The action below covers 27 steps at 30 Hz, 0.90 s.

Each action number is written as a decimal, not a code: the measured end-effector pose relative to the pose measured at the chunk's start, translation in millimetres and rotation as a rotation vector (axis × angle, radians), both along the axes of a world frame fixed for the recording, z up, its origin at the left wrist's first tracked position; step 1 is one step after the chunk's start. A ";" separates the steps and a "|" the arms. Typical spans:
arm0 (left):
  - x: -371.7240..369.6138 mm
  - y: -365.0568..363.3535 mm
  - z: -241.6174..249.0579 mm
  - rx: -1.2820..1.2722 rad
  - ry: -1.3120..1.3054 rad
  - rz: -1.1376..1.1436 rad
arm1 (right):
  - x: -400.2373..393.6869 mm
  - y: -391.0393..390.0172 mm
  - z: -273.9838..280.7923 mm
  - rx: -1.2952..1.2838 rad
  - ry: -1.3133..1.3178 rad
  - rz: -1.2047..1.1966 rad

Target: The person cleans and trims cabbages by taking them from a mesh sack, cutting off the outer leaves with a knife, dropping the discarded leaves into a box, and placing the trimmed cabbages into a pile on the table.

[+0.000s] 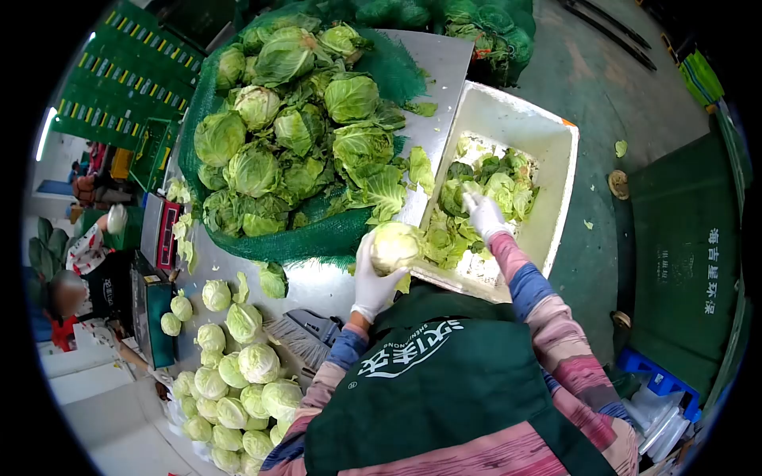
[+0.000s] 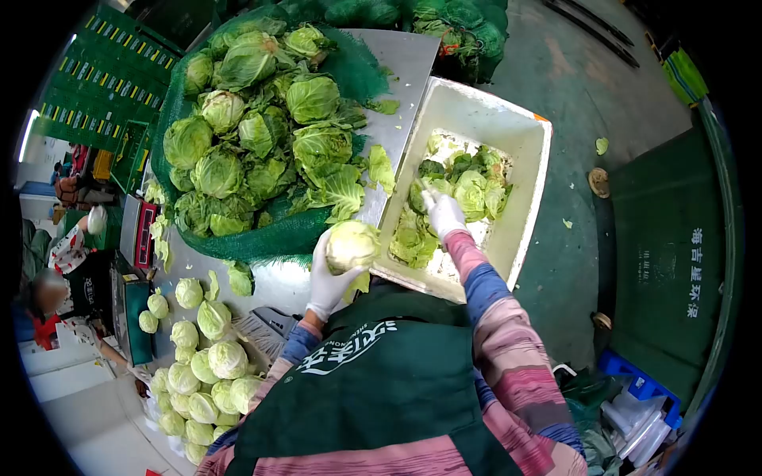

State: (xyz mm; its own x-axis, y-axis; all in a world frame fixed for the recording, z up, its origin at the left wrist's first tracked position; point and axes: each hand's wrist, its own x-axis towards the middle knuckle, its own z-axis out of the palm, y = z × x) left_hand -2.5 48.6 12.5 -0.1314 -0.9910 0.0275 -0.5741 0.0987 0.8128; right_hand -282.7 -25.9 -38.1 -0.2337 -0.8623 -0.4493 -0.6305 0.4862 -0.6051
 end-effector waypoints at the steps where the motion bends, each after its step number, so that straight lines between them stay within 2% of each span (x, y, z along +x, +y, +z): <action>1: 9.9 0.9 -4.2 0.062 0.124 0.017 | -2.5 1.5 -0.2 -0.008 0.086 0.002; 3: 21.3 0.7 -6.6 0.125 0.149 0.023 | 15.0 12.5 0.8 -0.269 -0.162 0.092; 5: 19.9 -3.0 3.5 0.241 0.286 -0.002 | 56.4 25.2 53.3 -0.126 -0.205 0.268; 8: 22.7 -1.9 -1.3 0.210 0.200 -0.011 | 106.6 37.7 40.4 -0.267 -0.191 0.377; 10: 25.2 -1.8 0.0 0.220 0.187 -0.014 | 123.2 37.2 27.5 -0.365 -0.215 0.259; 12: 28.0 -3.8 1.3 0.445 0.451 0.035 | 128.2 36.4 19.4 -0.397 -0.241 0.250; 14: 24.4 -9.2 -6.7 0.446 0.445 0.096 | 132.4 38.0 10.0 -0.500 -0.270 0.228; 17: 18.3 -4.8 -6.0 0.426 0.475 0.199 | 125.6 35.2 3.5 -0.403 -0.370 0.193; 18: 18.5 -1.4 -4.6 0.413 0.500 0.225 | 125.3 33.9 12.0 -0.296 -0.501 0.040; 19: 23.1 1.8 -11.6 0.416 0.501 0.232 | 121.5 31.1 -5.4 -0.254 -0.518 0.012; 21: 34.6 4.4 -29.4 0.316 0.359 0.177 | 107.5 22.7 -9.3 -0.164 -0.137 0.073; 23: 37.3 5.9 -20.7 0.361 0.435 0.167 | 91.9 15.8 -29.1 -0.124 0.037 0.042; 25: 43.2 6.8 -17.1 0.408 0.507 0.155 | 71.8 11.9 -21.3 -0.070 0.062 0.002; 26: 46.1 7.2 -17.3 0.466 0.577 0.206 | 61.3 12.2 -20.6 -0.104 0.157 0.115; 27: 47.7 6.3 -17.7 0.522 0.649 0.256 | 62.0 12.5 -13.4 -0.104 0.159 0.114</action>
State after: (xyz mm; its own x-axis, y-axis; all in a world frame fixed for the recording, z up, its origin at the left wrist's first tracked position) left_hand 45.2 54.9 -5.2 -0.0185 -0.8946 -0.4464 0.0649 -0.4466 0.8924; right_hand -220.7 -13.5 -51.5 -0.1929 -0.9269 -0.3219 -0.7692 0.3465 -0.5369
